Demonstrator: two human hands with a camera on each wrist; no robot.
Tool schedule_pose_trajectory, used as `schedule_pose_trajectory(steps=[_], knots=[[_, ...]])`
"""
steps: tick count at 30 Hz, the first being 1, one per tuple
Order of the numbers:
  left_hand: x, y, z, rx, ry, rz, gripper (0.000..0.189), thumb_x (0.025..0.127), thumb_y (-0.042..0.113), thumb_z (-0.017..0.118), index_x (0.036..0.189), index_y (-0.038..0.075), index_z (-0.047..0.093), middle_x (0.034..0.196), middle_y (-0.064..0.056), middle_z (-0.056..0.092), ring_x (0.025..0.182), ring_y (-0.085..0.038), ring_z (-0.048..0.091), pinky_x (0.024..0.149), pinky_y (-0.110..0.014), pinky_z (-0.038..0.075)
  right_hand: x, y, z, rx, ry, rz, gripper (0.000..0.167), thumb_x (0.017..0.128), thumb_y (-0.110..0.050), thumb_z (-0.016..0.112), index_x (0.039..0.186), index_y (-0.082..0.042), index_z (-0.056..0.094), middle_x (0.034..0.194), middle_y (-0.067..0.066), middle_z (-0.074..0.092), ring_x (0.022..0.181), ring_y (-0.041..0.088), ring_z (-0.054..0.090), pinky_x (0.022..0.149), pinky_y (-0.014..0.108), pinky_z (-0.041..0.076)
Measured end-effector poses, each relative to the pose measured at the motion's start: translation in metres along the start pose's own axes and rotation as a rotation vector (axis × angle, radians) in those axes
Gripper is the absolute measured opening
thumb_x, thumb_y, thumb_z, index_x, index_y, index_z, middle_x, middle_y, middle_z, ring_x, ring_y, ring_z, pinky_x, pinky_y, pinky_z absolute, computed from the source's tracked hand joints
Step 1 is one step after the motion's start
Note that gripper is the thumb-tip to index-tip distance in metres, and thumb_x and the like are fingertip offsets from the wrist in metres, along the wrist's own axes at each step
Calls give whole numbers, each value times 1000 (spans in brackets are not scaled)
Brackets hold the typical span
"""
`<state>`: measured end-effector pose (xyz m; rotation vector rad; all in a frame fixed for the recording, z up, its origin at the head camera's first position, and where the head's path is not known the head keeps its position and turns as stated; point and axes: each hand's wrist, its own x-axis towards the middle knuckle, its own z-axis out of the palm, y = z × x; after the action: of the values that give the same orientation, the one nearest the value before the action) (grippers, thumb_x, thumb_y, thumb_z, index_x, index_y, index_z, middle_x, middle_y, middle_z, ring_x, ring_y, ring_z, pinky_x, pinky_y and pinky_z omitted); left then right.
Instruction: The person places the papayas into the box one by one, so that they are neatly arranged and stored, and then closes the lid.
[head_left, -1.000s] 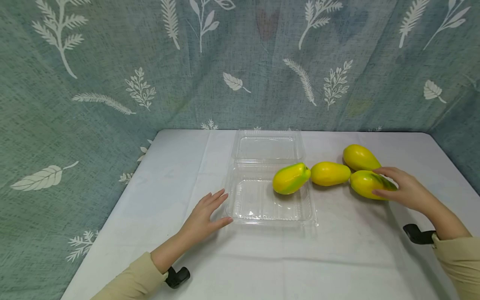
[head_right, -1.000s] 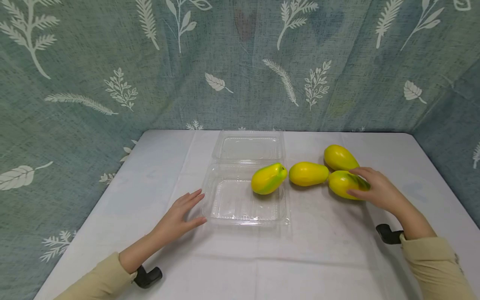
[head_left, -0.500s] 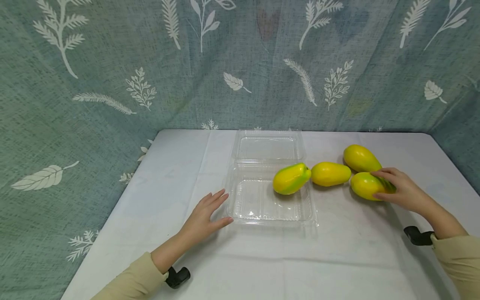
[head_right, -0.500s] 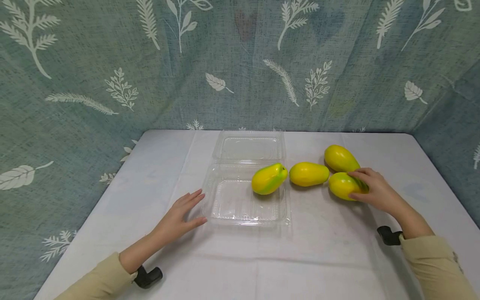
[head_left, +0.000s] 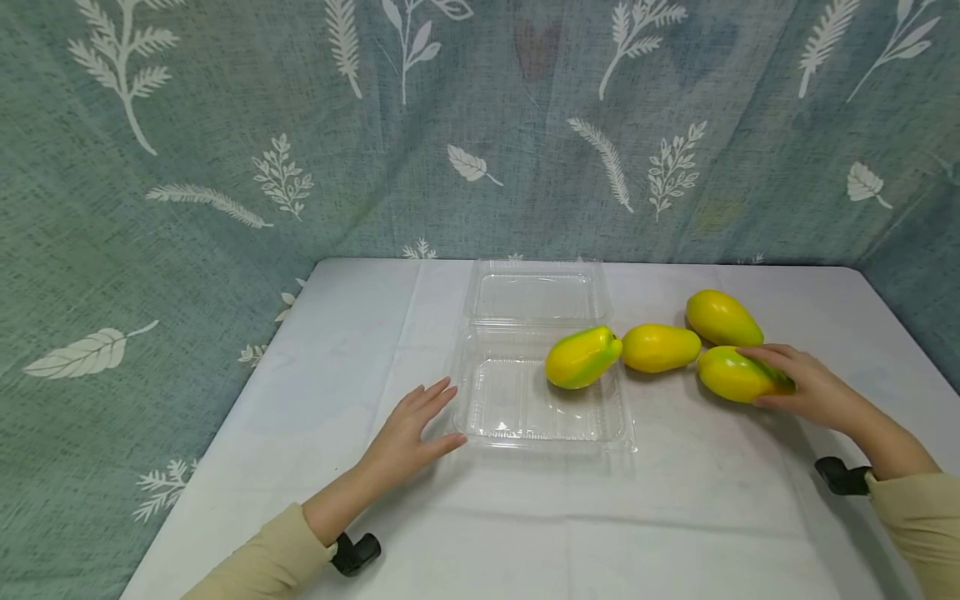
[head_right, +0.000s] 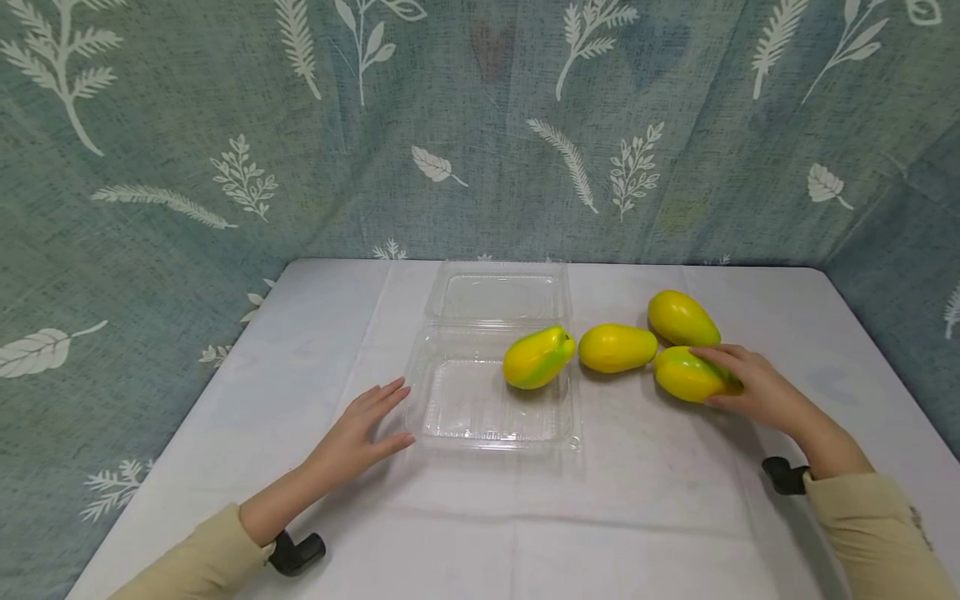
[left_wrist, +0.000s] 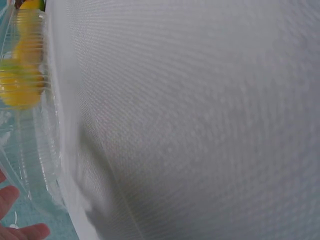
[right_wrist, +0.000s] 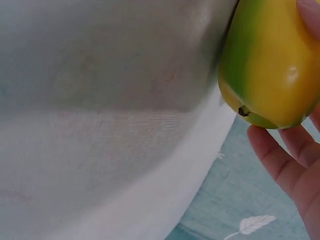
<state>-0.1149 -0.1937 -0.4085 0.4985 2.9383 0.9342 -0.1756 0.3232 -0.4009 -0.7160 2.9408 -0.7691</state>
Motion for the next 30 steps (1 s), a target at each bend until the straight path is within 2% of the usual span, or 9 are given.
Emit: schedule_pose_trajectory(steps=[7, 16, 23, 30], knots=[[0, 0, 0, -2, -3, -9, 69, 80, 40, 67, 138, 12, 42, 147, -2, 33, 134, -41, 23, 101, -62, 27, -3, 0, 1, 2, 21, 3, 67, 70, -3, 76, 128, 5, 43, 120, 31, 39, 105, 48, 40, 79, 61, 37], [0, 0, 0, -13, -6, -10, 69, 80, 39, 68, 138, 11, 42, 147, -3, 33, 134, -42, 23, 101, -62, 27, -2, -3, -4, -40, 51, -33, 67, 69, -5, 77, 128, 4, 45, 118, 29, 42, 102, 46, 44, 76, 58, 41], [0, 1, 0, -12, 0, -7, 69, 80, 38, 68, 137, 11, 43, 147, -4, 34, 133, -41, 24, 101, -61, 27, 1, -12, -15, -86, 66, -67, 67, 69, -6, 78, 127, 2, 46, 118, 27, 44, 100, 42, 48, 74, 58, 44], [1, 1, 0, -8, 0, -1, 68, 80, 38, 68, 137, 11, 43, 147, -4, 34, 133, -41, 24, 101, -61, 27, 6, -25, -23, -147, 94, -127, 69, 67, -4, 79, 128, 0, 46, 117, 22, 46, 96, 38, 52, 69, 51, 49]])
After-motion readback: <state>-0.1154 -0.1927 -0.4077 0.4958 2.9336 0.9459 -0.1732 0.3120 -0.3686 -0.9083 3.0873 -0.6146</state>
